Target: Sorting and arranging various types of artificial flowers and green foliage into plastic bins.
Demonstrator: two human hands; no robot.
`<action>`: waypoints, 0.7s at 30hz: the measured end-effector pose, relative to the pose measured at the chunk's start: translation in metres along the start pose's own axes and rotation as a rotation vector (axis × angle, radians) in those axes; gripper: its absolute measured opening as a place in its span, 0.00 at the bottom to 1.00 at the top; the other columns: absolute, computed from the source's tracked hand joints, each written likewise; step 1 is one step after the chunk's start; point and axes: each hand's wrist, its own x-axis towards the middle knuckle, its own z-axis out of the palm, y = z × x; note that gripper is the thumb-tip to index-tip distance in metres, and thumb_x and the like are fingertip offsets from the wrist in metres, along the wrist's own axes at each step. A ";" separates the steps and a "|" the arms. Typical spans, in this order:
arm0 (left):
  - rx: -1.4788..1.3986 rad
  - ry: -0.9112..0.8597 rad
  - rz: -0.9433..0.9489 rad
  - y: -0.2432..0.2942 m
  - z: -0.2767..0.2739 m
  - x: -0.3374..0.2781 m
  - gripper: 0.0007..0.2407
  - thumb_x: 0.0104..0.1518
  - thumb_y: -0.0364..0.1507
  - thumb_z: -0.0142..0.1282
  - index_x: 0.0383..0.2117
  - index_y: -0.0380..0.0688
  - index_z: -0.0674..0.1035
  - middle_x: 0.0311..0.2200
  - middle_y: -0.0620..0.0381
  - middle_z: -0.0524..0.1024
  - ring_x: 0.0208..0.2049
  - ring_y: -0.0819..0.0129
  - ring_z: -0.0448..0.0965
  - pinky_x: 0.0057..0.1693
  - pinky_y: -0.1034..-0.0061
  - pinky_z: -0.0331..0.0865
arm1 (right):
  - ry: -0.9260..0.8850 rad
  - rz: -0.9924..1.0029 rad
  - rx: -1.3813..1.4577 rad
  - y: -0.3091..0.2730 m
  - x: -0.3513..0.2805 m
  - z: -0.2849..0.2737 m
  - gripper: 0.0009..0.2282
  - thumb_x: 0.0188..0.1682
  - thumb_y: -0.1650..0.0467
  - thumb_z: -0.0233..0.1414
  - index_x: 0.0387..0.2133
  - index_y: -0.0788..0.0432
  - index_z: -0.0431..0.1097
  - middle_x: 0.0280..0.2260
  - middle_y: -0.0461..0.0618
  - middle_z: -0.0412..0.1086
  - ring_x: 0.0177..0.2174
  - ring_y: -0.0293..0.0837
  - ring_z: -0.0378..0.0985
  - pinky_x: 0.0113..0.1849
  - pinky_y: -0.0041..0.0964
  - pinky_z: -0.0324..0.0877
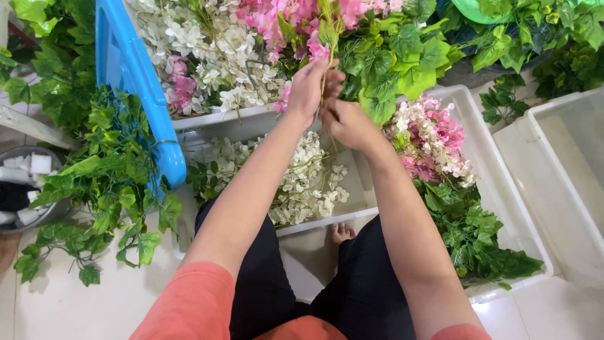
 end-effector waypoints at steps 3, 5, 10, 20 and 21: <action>0.103 -0.001 -0.090 -0.031 -0.026 0.014 0.10 0.65 0.28 0.53 0.48 0.38 0.80 0.22 0.55 0.80 0.19 0.68 0.81 0.27 0.77 0.78 | -0.226 0.037 -0.024 -0.013 -0.005 -0.015 0.08 0.51 0.71 0.48 0.26 0.60 0.74 0.24 0.59 0.77 0.34 0.67 0.79 0.40 0.62 0.70; 0.140 -0.047 -0.120 -0.026 -0.022 0.003 0.09 0.64 0.29 0.53 0.46 0.41 0.80 0.25 0.56 0.82 0.24 0.69 0.84 0.31 0.78 0.80 | -0.227 0.103 0.038 0.016 0.001 -0.012 0.11 0.48 0.68 0.47 0.24 0.59 0.76 0.24 0.58 0.78 0.32 0.64 0.79 0.40 0.58 0.71; 0.355 -0.257 -0.224 -0.011 -0.032 -0.014 0.05 0.64 0.33 0.52 0.40 0.51 0.78 0.30 0.57 0.85 0.28 0.70 0.88 0.36 0.82 0.80 | 0.107 0.286 0.438 0.066 0.016 -0.006 0.19 0.53 0.64 0.40 0.37 0.65 0.76 0.29 0.58 0.76 0.24 0.47 0.78 0.27 0.38 0.68; 0.623 -0.993 -0.468 -0.014 -0.026 -0.048 0.07 0.63 0.31 0.57 0.43 0.45 0.76 0.37 0.48 0.85 0.38 0.63 0.87 0.46 0.75 0.78 | 0.353 0.500 0.764 0.059 0.025 0.013 0.18 0.59 0.63 0.46 0.53 0.66 0.62 0.26 0.55 0.74 0.14 0.35 0.67 0.15 0.26 0.57; 0.631 -0.953 -0.493 -0.015 -0.024 -0.051 0.09 0.61 0.31 0.61 0.44 0.46 0.78 0.37 0.48 0.86 0.38 0.63 0.87 0.46 0.75 0.78 | 0.347 0.440 0.829 0.060 0.026 0.016 0.17 0.59 0.64 0.50 0.51 0.68 0.63 0.26 0.59 0.77 0.13 0.35 0.69 0.15 0.24 0.56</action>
